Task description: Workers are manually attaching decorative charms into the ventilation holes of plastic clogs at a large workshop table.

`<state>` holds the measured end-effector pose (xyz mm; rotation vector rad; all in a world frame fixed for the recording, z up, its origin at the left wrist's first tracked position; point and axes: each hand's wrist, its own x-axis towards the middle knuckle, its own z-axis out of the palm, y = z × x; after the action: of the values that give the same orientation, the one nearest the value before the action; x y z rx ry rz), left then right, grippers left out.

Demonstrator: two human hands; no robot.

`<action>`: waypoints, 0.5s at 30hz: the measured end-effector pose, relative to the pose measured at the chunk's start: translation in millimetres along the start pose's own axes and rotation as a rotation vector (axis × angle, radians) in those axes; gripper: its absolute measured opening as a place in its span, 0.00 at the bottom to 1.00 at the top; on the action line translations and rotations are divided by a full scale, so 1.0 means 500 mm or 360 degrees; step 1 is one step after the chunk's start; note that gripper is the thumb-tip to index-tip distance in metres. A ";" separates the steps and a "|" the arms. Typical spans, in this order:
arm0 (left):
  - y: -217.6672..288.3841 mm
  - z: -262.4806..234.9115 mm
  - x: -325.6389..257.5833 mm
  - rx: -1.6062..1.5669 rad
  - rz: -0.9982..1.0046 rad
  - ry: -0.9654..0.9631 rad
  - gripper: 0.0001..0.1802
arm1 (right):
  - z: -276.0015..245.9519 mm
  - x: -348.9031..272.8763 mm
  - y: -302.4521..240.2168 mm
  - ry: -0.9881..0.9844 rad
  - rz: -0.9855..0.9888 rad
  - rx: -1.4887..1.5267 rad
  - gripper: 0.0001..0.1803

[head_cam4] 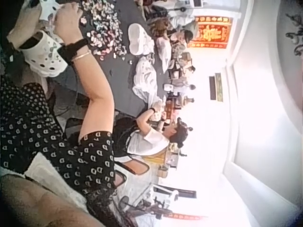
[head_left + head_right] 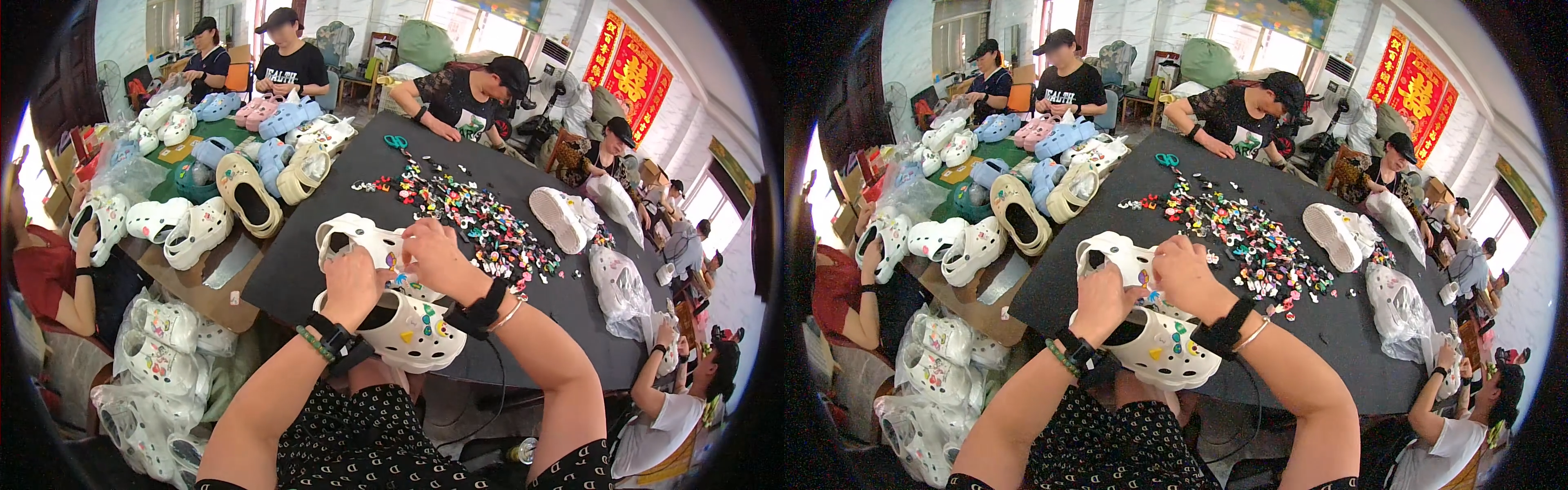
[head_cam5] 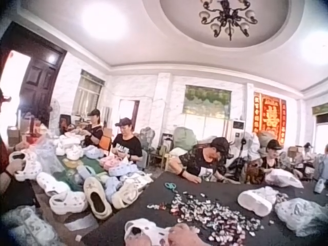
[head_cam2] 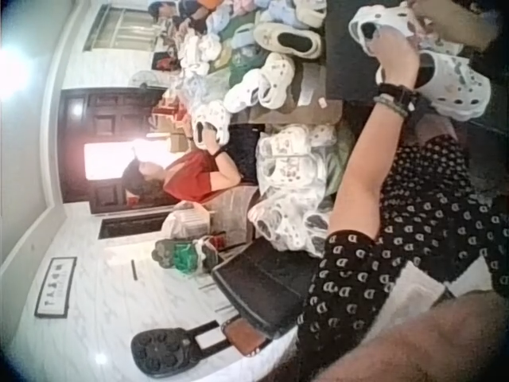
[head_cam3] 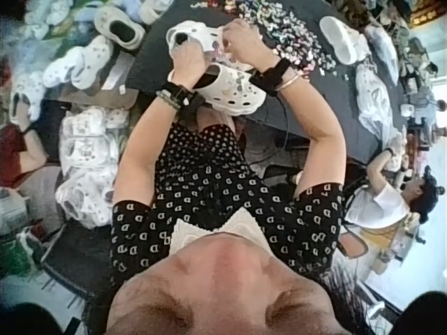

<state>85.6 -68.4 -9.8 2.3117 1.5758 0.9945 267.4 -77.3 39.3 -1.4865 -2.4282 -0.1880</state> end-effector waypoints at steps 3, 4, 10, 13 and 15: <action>0.002 -0.003 -0.001 0.0043 0.0012 0.0025 0.25 | -0.021 0.009 0.013 -0.0006 0.0137 -0.0005 0.06; 0.002 -0.004 -0.001 0.0041 0.0011 0.0023 0.25 | -0.024 0.013 0.025 -0.0097 0.0191 0.0086 0.06; 0.000 -0.001 -0.001 0.0023 -0.0011 0.0023 0.25 | -0.017 0.016 -0.004 -0.0199 0.0229 0.0067 0.05; 0.000 0.002 -0.002 0.0017 0.0017 0.0032 0.24 | -0.011 0.025 -0.015 -0.0140 0.0198 -0.0047 0.05; 0.003 -0.001 -0.005 0.0041 0.0048 0.0052 0.24 | -0.003 0.032 -0.020 -0.0262 0.0321 -0.0038 0.06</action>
<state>85.9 -71.4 -9.8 2.3545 1.5795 1.0304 251.9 -68.8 46.3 -1.8097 -2.3843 -0.0535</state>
